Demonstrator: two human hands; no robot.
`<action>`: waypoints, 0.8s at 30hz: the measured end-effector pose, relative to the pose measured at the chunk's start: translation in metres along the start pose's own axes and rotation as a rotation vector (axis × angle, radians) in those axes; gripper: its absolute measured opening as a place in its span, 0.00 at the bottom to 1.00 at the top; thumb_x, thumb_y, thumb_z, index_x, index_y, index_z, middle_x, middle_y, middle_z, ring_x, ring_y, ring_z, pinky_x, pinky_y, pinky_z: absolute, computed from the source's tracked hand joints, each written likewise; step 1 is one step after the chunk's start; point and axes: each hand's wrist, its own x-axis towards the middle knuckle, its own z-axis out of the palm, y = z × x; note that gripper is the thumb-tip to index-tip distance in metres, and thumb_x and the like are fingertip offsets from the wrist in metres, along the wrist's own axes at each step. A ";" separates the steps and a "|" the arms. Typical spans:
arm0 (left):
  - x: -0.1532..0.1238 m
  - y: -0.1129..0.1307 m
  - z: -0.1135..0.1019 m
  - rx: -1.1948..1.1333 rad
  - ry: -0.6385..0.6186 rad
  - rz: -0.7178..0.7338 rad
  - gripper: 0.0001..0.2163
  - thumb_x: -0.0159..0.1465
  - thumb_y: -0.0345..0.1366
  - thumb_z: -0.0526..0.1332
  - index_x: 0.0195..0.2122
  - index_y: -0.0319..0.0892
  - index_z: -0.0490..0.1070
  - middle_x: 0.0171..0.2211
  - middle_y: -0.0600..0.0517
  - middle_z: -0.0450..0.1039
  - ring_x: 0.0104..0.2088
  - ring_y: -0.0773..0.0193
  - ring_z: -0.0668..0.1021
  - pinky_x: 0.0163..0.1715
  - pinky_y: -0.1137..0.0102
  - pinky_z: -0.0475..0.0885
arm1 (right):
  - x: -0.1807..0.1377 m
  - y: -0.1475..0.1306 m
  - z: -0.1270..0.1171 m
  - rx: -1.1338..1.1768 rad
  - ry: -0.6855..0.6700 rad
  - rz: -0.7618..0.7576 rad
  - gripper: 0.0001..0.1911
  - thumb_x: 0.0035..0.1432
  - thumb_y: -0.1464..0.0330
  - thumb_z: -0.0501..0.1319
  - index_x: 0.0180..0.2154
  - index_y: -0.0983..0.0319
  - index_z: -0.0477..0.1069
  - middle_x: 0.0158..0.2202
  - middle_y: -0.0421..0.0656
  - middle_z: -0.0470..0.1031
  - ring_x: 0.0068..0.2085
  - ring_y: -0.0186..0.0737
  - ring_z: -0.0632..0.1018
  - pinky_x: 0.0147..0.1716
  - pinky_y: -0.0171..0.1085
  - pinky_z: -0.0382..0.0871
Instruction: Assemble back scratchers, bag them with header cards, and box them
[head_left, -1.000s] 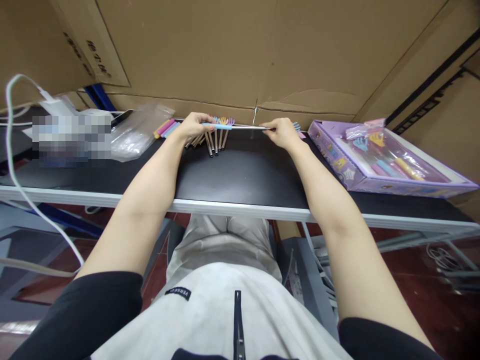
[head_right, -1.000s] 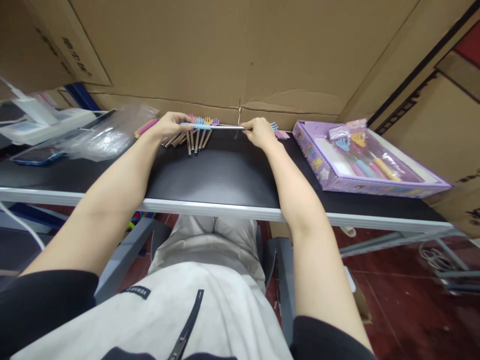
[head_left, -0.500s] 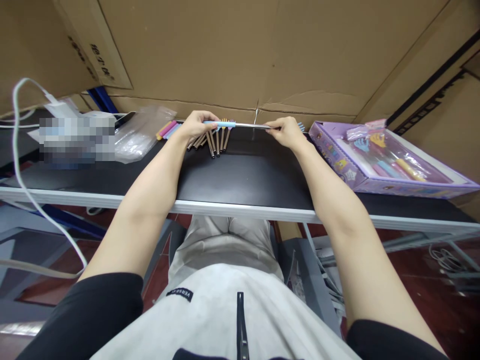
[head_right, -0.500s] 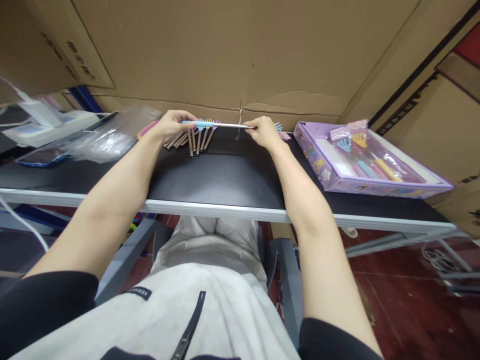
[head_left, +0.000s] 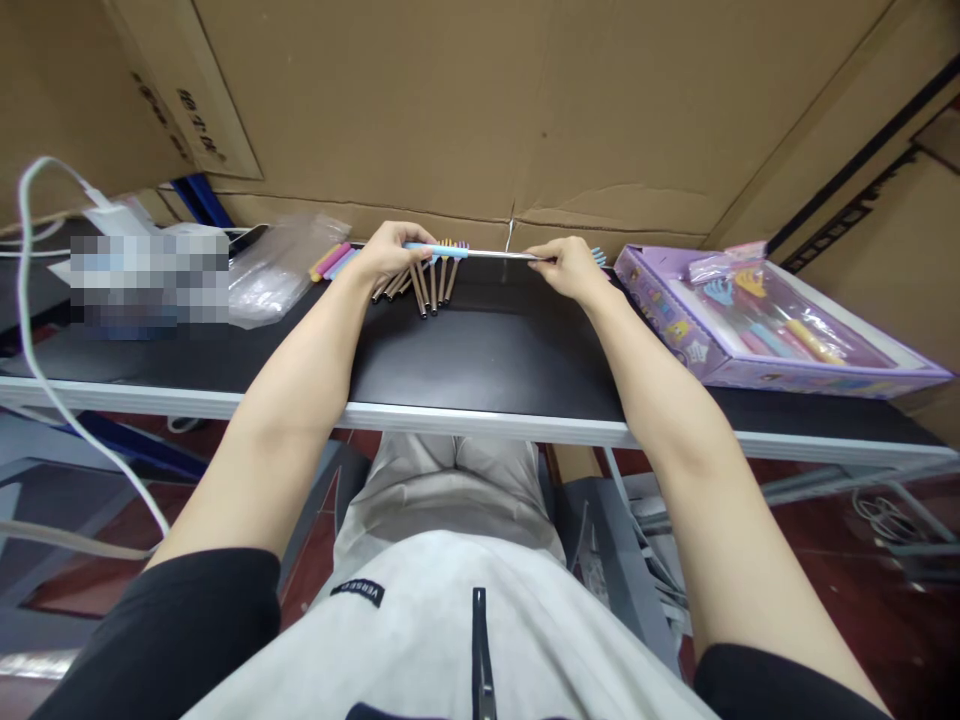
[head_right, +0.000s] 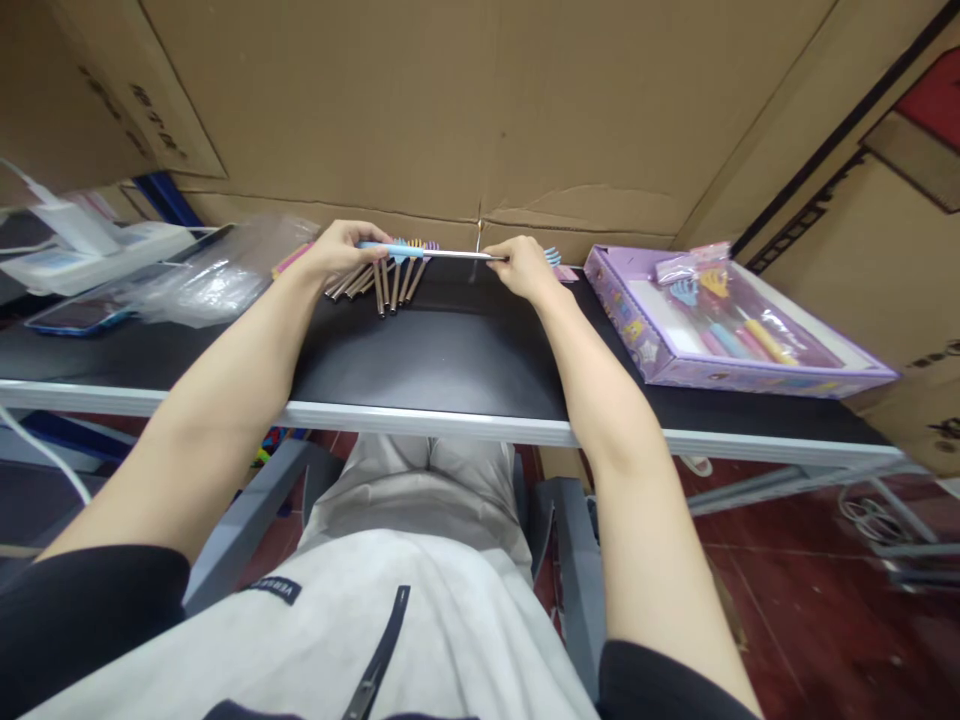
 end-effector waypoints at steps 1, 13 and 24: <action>0.000 0.000 0.000 -0.008 -0.003 0.006 0.07 0.59 0.30 0.69 0.39 0.39 0.78 0.33 0.50 0.77 0.40 0.60 0.79 0.49 0.64 0.77 | 0.000 0.001 0.000 0.004 0.006 -0.006 0.19 0.64 0.62 0.67 0.53 0.63 0.86 0.46 0.53 0.87 0.51 0.59 0.84 0.56 0.52 0.74; -0.011 0.032 0.033 -0.022 -0.073 0.126 0.04 0.61 0.26 0.66 0.36 0.39 0.76 0.36 0.49 0.78 0.44 0.58 0.79 0.54 0.62 0.74 | -0.004 -0.034 0.013 0.019 -0.048 -0.005 0.19 0.66 0.64 0.66 0.55 0.61 0.85 0.48 0.51 0.86 0.51 0.57 0.83 0.54 0.49 0.73; -0.007 0.029 0.040 0.080 -0.025 0.239 0.05 0.61 0.27 0.65 0.38 0.40 0.76 0.36 0.50 0.78 0.41 0.59 0.78 0.49 0.64 0.75 | -0.005 -0.039 0.010 0.002 -0.005 -0.011 0.18 0.67 0.68 0.63 0.55 0.61 0.85 0.46 0.51 0.86 0.50 0.55 0.82 0.54 0.48 0.71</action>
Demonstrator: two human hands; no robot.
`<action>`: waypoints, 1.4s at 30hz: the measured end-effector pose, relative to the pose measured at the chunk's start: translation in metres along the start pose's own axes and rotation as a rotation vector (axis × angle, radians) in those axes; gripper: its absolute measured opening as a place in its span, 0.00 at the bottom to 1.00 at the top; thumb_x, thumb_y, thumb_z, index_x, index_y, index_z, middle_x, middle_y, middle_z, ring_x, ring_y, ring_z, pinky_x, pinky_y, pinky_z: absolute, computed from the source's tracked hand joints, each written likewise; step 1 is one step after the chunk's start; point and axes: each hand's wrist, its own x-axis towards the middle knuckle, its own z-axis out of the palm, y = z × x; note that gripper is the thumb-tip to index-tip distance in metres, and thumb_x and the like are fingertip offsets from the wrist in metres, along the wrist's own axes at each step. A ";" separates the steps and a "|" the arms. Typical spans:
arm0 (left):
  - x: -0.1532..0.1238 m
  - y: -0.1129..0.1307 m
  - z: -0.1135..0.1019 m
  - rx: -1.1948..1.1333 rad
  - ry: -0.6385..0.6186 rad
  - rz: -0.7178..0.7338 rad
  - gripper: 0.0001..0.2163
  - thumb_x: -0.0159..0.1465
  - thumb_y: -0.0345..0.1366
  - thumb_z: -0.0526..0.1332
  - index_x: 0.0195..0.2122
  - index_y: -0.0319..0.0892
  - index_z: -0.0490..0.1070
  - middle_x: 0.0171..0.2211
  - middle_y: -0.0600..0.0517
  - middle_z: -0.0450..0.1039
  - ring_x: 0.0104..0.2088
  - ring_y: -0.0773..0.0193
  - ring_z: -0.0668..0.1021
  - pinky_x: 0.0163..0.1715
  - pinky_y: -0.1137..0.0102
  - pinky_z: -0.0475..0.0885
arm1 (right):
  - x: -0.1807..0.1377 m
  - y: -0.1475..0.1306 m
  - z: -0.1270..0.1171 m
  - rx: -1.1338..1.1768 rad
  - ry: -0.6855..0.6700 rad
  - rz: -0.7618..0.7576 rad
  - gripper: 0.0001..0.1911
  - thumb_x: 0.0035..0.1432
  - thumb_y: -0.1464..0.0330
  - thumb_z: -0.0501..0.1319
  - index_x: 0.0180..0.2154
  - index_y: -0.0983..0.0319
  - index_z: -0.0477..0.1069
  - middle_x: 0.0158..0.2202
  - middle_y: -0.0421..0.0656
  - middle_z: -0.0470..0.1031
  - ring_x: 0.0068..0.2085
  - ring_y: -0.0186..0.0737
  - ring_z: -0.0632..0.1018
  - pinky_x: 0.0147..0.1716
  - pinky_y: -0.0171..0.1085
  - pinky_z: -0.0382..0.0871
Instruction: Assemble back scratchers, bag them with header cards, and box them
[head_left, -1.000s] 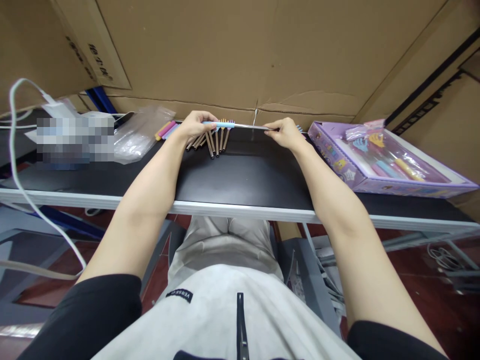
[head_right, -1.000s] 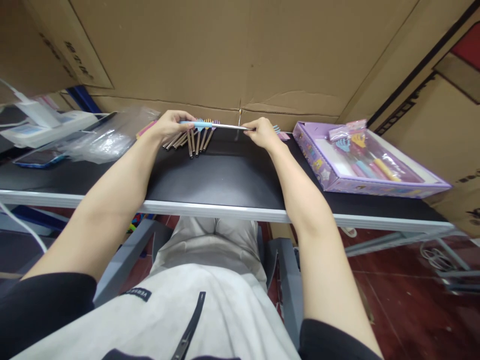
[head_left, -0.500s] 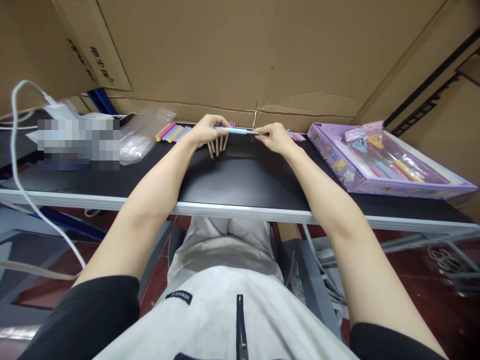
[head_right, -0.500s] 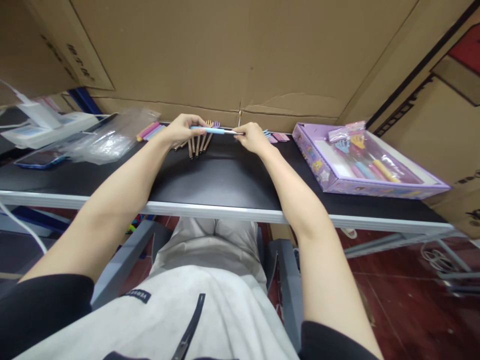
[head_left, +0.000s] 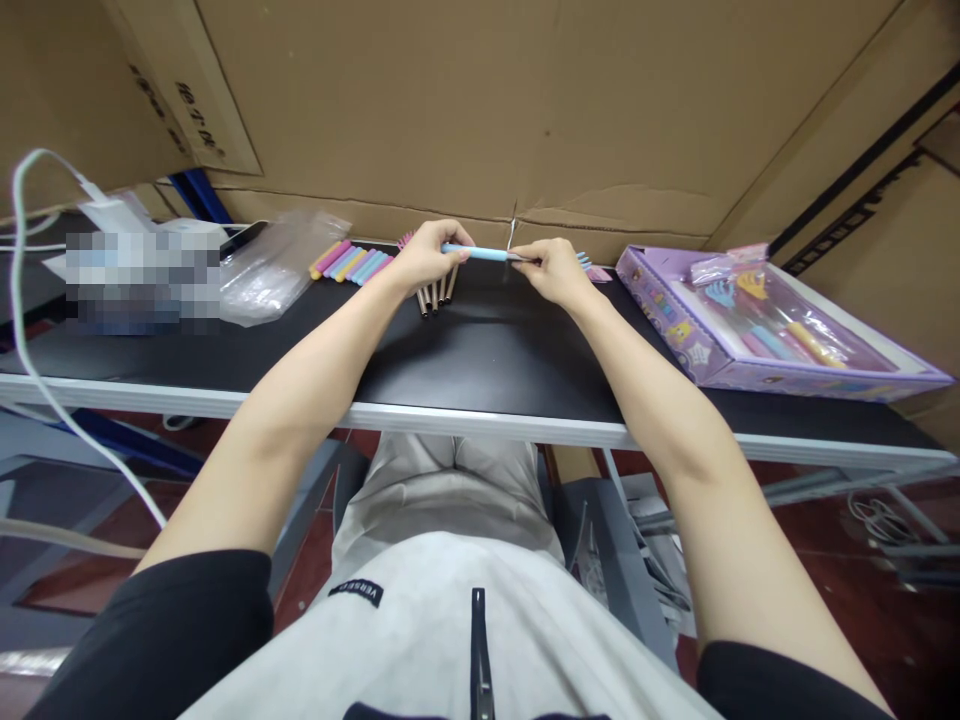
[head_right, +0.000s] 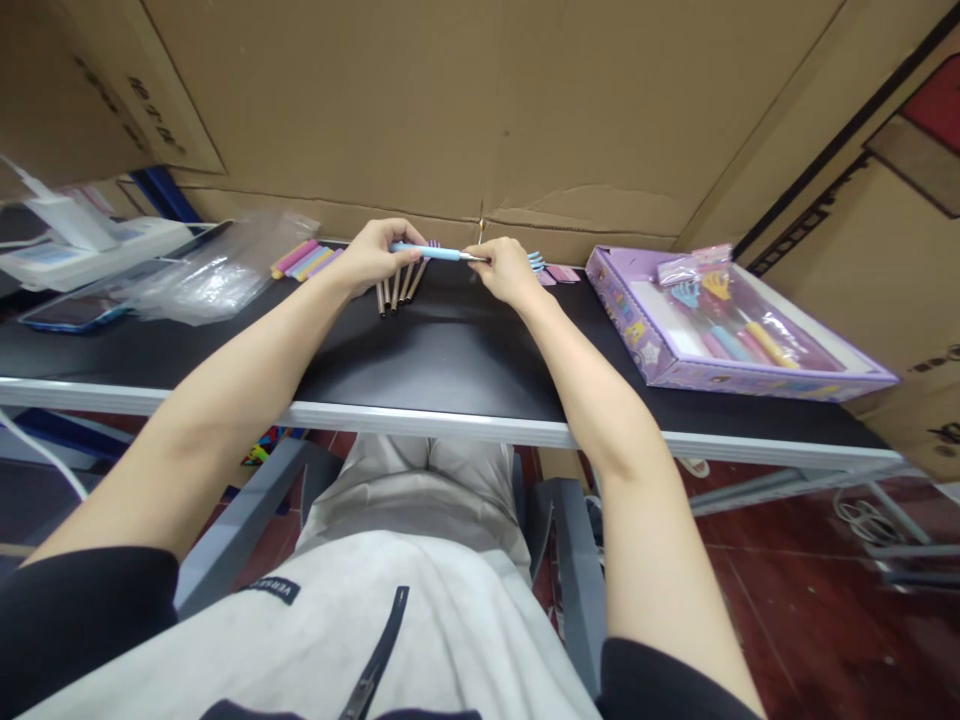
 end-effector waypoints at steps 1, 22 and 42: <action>0.000 0.000 0.000 0.008 0.002 0.006 0.05 0.61 0.28 0.65 0.38 0.40 0.76 0.36 0.50 0.78 0.41 0.59 0.78 0.49 0.64 0.75 | 0.000 0.000 0.000 0.001 -0.003 -0.002 0.18 0.67 0.68 0.63 0.55 0.61 0.85 0.46 0.51 0.86 0.50 0.55 0.82 0.54 0.48 0.71; -0.004 -0.015 0.014 -0.007 -0.132 -0.112 0.06 0.67 0.37 0.64 0.37 0.41 0.76 0.33 0.50 0.77 0.39 0.58 0.79 0.49 0.63 0.75 | 0.001 0.006 0.007 -0.047 -0.163 0.075 0.18 0.63 0.62 0.69 0.52 0.62 0.87 0.43 0.52 0.85 0.47 0.54 0.82 0.54 0.50 0.73; 0.000 -0.041 0.009 0.295 -0.081 -0.140 0.24 0.77 0.47 0.51 0.23 0.46 0.68 0.20 0.50 0.66 0.37 0.51 0.78 0.52 0.62 0.72 | 0.001 0.022 0.003 -0.072 -0.085 0.074 0.14 0.63 0.67 0.68 0.48 0.62 0.88 0.40 0.53 0.85 0.48 0.58 0.82 0.54 0.55 0.74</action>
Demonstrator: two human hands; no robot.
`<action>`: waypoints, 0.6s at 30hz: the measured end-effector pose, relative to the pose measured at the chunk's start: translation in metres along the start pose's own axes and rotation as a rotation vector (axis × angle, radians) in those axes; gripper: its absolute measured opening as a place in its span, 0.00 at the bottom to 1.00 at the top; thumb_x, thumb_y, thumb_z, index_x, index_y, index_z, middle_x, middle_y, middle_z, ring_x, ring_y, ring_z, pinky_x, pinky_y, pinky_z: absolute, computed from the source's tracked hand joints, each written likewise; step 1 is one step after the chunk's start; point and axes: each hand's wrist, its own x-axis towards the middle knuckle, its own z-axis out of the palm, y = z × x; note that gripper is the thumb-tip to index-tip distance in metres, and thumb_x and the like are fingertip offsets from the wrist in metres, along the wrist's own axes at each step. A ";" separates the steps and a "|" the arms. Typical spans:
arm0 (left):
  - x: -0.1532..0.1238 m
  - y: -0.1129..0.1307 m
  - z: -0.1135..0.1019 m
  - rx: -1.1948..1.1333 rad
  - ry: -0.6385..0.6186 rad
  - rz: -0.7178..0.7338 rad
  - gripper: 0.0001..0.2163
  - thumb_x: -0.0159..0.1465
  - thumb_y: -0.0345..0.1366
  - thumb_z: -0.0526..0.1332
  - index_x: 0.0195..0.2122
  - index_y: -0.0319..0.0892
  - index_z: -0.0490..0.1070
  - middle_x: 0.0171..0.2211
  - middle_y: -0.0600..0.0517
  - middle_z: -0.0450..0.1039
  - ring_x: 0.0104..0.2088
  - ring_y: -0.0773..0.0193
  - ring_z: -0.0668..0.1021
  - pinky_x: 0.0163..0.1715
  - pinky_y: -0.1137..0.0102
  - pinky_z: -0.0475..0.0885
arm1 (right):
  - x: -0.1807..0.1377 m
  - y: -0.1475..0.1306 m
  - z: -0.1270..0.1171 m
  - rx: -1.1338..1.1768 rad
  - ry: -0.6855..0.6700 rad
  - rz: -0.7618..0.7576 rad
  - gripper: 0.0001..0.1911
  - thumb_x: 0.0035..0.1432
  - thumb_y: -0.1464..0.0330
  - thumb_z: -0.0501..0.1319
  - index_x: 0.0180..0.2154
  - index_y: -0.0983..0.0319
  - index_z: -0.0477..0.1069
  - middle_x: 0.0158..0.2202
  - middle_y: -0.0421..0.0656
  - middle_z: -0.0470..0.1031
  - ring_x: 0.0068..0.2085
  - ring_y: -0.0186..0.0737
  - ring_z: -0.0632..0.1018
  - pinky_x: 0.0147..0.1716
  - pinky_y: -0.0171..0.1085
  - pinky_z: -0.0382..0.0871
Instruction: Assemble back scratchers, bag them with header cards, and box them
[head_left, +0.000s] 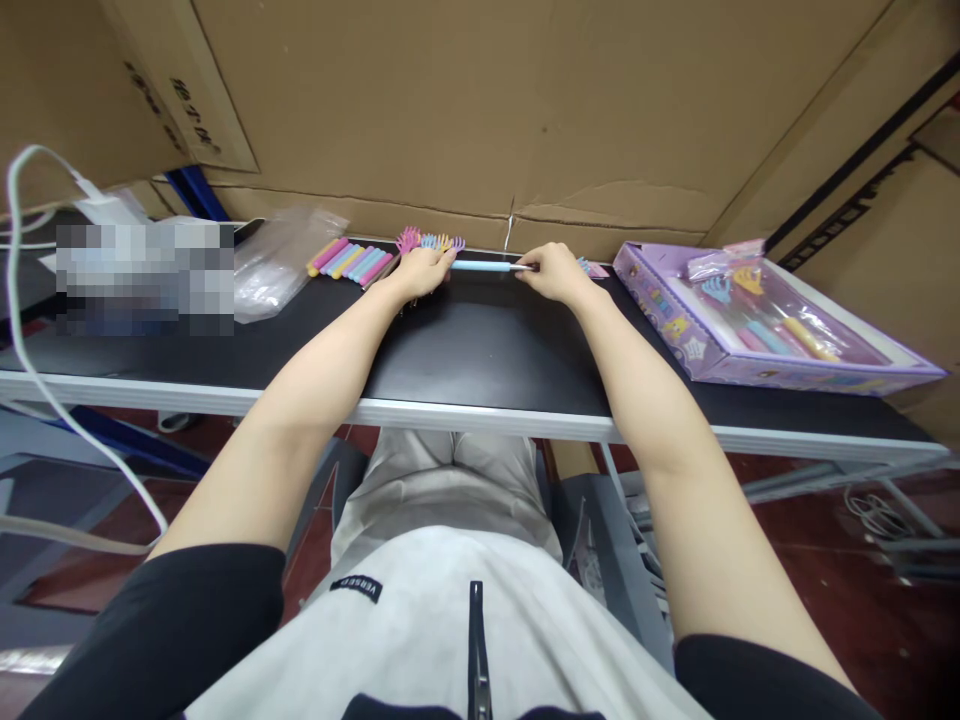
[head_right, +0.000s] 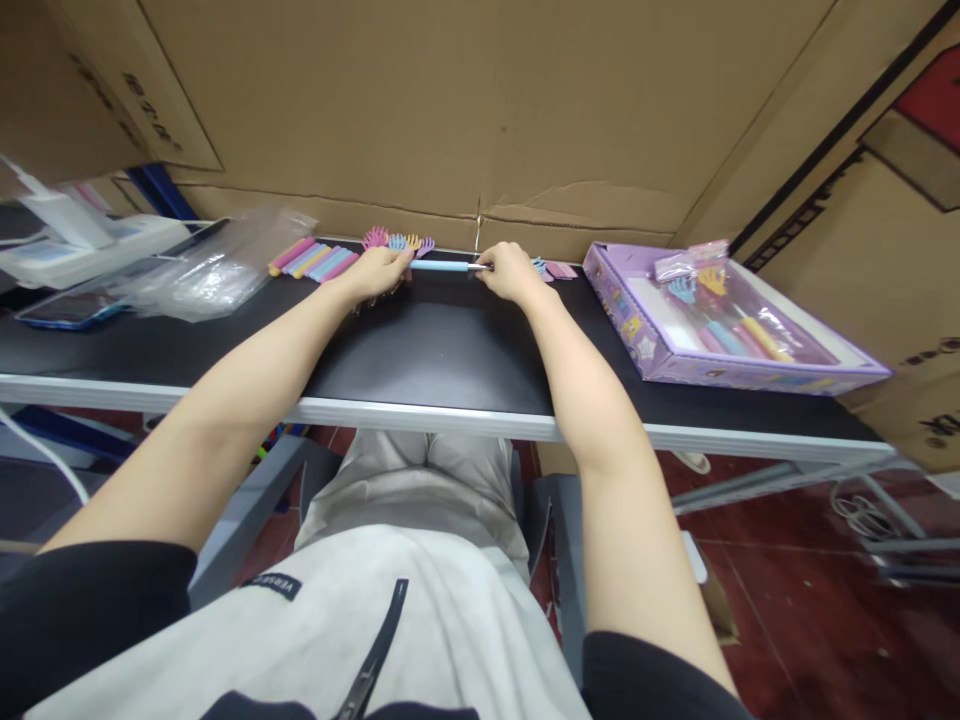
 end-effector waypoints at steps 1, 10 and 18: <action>0.000 0.001 -0.001 -0.014 0.012 0.017 0.25 0.77 0.47 0.50 0.23 0.46 0.69 0.20 0.50 0.65 0.37 0.52 0.78 0.52 0.63 0.72 | 0.000 -0.001 -0.001 0.006 0.020 -0.007 0.14 0.64 0.66 0.68 0.48 0.61 0.87 0.41 0.52 0.85 0.49 0.59 0.82 0.55 0.55 0.74; -0.002 0.008 -0.005 -0.144 0.127 0.066 0.26 0.77 0.57 0.50 0.26 0.46 0.68 0.23 0.51 0.63 0.38 0.53 0.76 0.52 0.62 0.70 | -0.003 -0.010 -0.007 -0.030 0.073 -0.042 0.19 0.68 0.63 0.62 0.56 0.59 0.85 0.49 0.53 0.85 0.56 0.61 0.80 0.58 0.54 0.70; -0.007 0.018 -0.006 -0.142 0.093 0.100 0.28 0.77 0.59 0.50 0.25 0.47 0.66 0.21 0.51 0.63 0.36 0.54 0.75 0.49 0.63 0.71 | -0.002 -0.004 -0.006 -0.085 0.095 -0.030 0.23 0.70 0.66 0.59 0.60 0.61 0.83 0.50 0.56 0.83 0.55 0.61 0.80 0.59 0.55 0.70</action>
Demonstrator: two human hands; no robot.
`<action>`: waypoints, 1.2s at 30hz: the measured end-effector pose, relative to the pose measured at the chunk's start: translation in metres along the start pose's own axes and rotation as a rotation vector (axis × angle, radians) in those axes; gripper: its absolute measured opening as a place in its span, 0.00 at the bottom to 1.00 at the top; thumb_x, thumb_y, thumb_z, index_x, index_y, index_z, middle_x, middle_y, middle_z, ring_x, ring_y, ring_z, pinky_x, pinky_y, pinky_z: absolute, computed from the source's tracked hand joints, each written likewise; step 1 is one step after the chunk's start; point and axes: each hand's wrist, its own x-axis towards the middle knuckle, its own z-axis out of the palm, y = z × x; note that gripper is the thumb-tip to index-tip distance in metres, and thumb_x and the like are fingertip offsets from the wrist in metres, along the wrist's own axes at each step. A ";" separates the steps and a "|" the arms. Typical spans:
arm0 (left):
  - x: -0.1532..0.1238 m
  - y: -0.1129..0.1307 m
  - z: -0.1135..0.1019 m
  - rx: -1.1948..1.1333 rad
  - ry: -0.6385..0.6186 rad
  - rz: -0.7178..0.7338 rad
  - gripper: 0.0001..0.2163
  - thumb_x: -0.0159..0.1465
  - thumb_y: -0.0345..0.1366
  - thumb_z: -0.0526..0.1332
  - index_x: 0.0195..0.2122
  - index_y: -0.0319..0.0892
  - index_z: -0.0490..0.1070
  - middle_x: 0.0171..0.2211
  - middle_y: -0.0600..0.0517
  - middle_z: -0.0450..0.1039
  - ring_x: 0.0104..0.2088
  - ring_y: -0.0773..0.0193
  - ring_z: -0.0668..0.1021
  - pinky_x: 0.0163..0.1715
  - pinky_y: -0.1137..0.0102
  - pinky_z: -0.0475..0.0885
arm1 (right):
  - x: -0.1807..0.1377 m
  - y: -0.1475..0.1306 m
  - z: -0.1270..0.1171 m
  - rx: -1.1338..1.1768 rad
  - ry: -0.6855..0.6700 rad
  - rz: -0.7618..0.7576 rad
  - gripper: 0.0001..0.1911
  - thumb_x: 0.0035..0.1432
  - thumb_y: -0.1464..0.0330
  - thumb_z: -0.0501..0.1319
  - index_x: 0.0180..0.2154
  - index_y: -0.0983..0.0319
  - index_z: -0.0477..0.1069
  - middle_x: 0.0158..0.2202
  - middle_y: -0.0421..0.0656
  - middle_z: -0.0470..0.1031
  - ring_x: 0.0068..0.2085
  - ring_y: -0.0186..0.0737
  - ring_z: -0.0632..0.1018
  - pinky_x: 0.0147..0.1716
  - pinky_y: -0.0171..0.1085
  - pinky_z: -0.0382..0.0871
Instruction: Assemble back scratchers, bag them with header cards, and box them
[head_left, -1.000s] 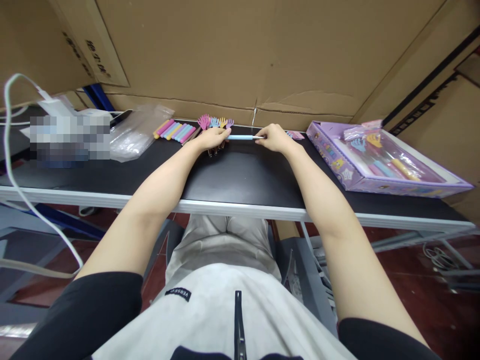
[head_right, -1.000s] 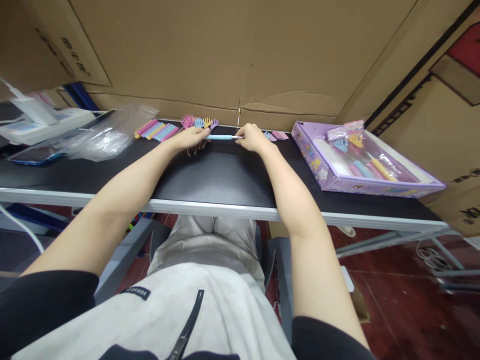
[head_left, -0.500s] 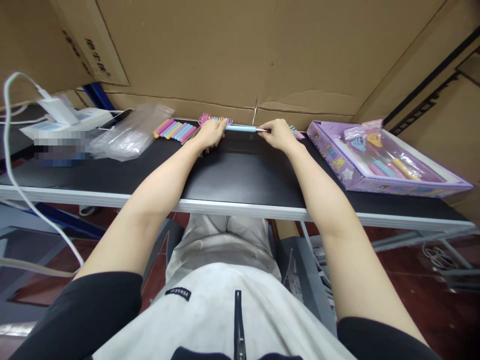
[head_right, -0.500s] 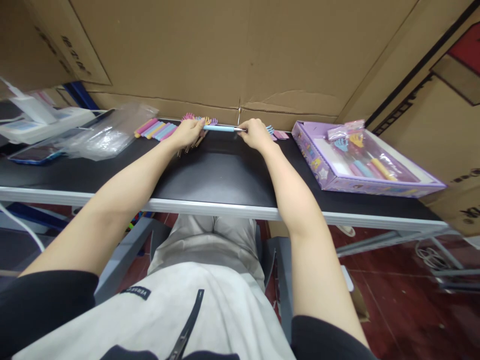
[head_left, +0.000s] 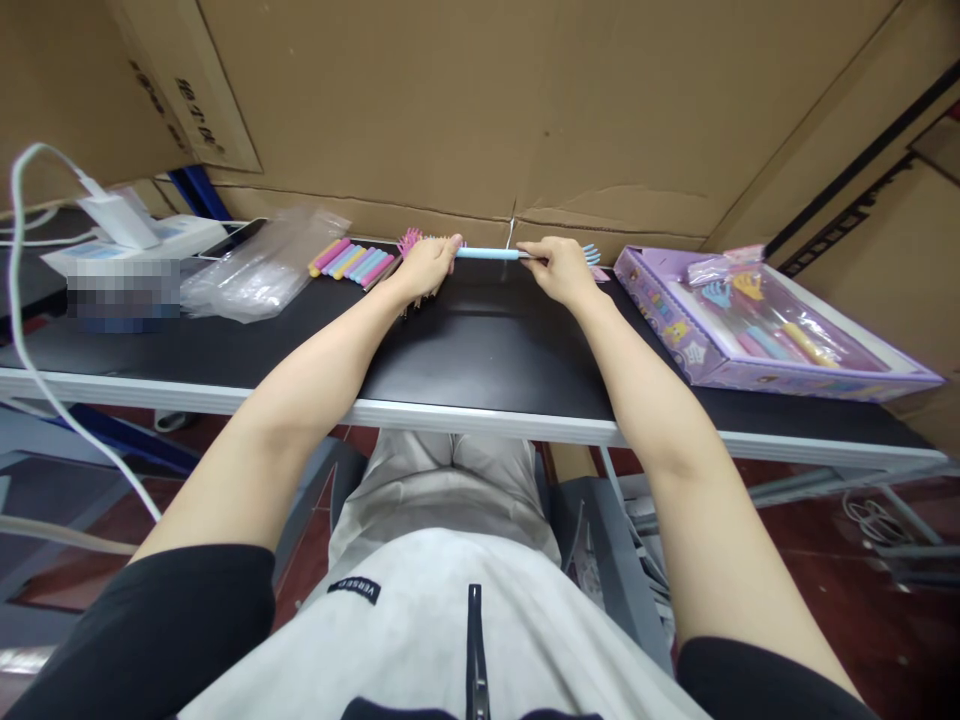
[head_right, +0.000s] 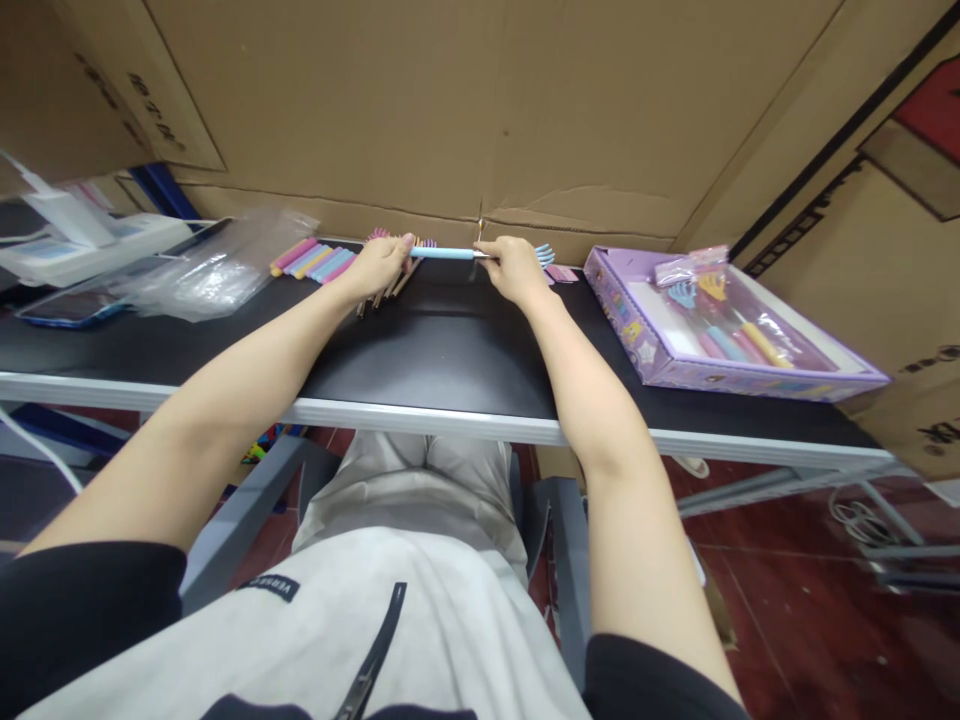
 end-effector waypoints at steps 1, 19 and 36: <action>-0.001 0.003 0.001 0.020 -0.024 0.004 0.28 0.77 0.57 0.51 0.24 0.47 0.66 0.21 0.51 0.64 0.36 0.54 0.76 0.49 0.63 0.71 | 0.001 0.001 0.001 -0.017 0.004 -0.004 0.23 0.70 0.67 0.58 0.60 0.61 0.83 0.50 0.56 0.83 0.55 0.61 0.80 0.59 0.56 0.69; -0.039 0.075 0.048 0.487 -0.410 0.171 0.16 0.77 0.38 0.58 0.40 0.38 0.85 0.41 0.36 0.86 0.47 0.46 0.87 0.45 0.62 0.74 | 0.006 0.002 0.059 0.008 -0.094 0.146 0.21 0.70 0.70 0.55 0.57 0.62 0.83 0.60 0.54 0.78 0.57 0.55 0.81 0.60 0.48 0.74; -0.016 0.039 0.031 0.462 -0.423 0.163 0.11 0.72 0.33 0.58 0.41 0.39 0.82 0.39 0.43 0.84 0.43 0.53 0.84 0.45 0.65 0.73 | -0.004 -0.025 0.035 -0.171 -0.324 0.276 0.23 0.75 0.71 0.50 0.59 0.67 0.81 0.63 0.60 0.78 0.62 0.60 0.80 0.61 0.48 0.73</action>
